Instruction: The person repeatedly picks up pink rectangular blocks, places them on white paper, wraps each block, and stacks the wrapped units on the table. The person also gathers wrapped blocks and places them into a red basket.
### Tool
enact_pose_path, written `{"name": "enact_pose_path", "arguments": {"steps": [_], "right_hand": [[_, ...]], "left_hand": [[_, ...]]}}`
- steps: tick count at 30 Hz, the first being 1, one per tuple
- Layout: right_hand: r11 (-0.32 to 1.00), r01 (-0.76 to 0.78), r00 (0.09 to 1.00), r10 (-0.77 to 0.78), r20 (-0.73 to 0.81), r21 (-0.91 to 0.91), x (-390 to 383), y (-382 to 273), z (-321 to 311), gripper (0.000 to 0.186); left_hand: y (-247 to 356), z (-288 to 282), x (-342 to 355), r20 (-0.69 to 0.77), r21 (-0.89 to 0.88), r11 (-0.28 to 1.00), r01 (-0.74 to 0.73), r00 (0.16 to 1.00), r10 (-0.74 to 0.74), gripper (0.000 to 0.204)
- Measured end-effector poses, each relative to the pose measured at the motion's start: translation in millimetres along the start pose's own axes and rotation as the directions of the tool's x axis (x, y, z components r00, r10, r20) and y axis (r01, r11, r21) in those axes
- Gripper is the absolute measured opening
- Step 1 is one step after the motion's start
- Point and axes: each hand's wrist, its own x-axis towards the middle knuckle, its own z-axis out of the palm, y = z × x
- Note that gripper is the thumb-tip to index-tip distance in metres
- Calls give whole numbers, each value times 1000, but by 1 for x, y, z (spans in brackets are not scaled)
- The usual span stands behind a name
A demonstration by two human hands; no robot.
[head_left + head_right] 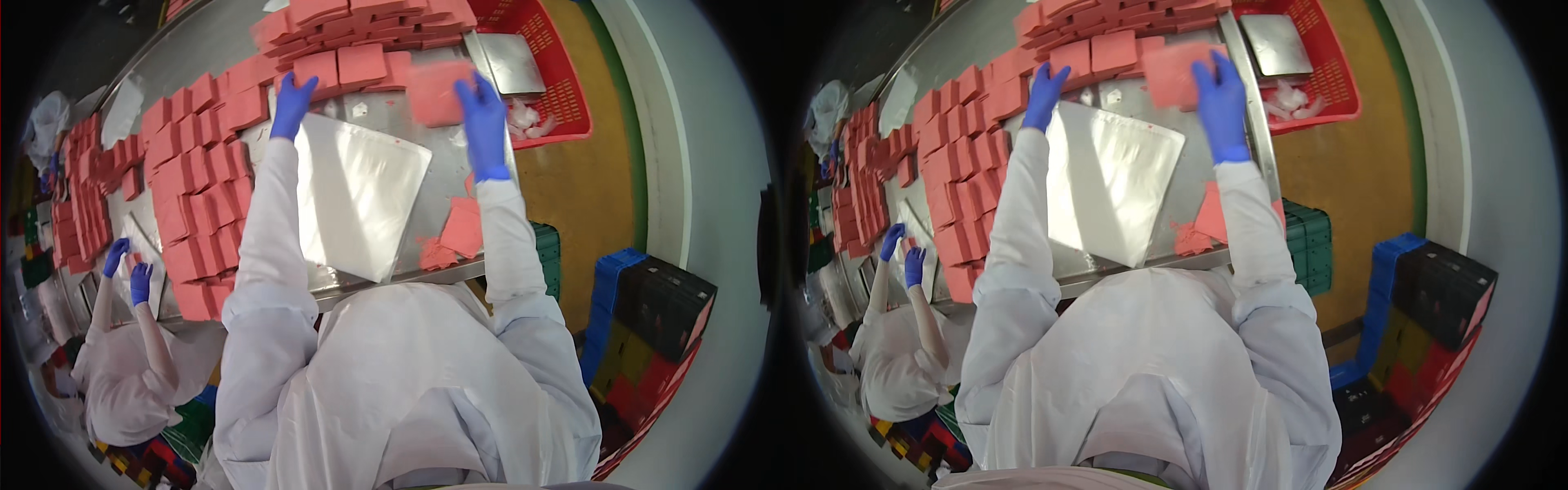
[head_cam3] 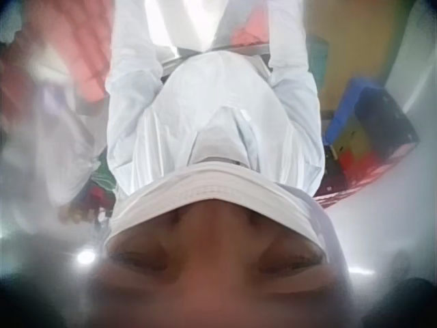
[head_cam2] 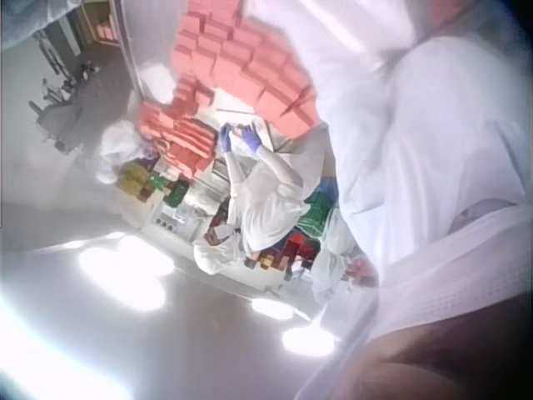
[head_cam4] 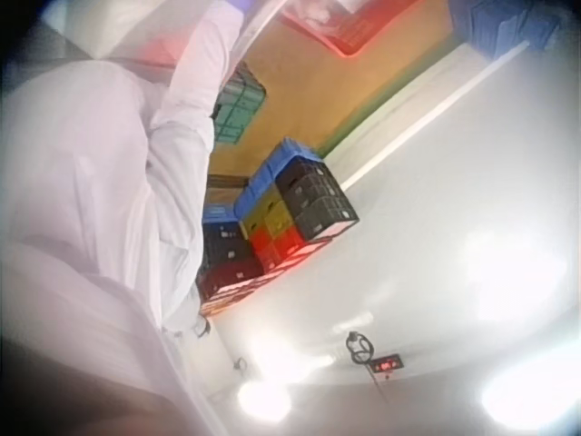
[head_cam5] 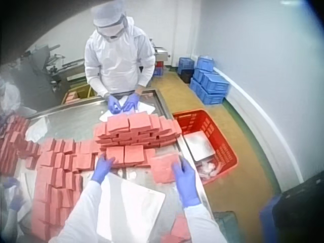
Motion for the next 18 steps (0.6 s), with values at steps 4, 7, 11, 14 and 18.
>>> {"name": "enact_pose_path", "arguments": {"steps": [4,7,11,14,18], "right_hand": [[951,-257,962,269,-53,174,43,-1,-53,45],[867,-63,998,48,-42,-494,60,27,-49,40],[909,364,928,-371,3,-204,-10,-25,19,51],[984,24,961,27,275,-178,-77,28,63,50],[722,-679,679,547,490,135,-135,42,84,44]], "left_hand": [[41,25,22,210,-236,890,389,915,-345,45],[-5,9,30,70,-241,964,109,993,-95,36],[46,-9,-62,102,-534,818,214,977,-189,38],[39,-30,-145,315,-545,774,323,934,-169,56],[50,-32,-266,155,-449,848,282,959,-237,54]]}}
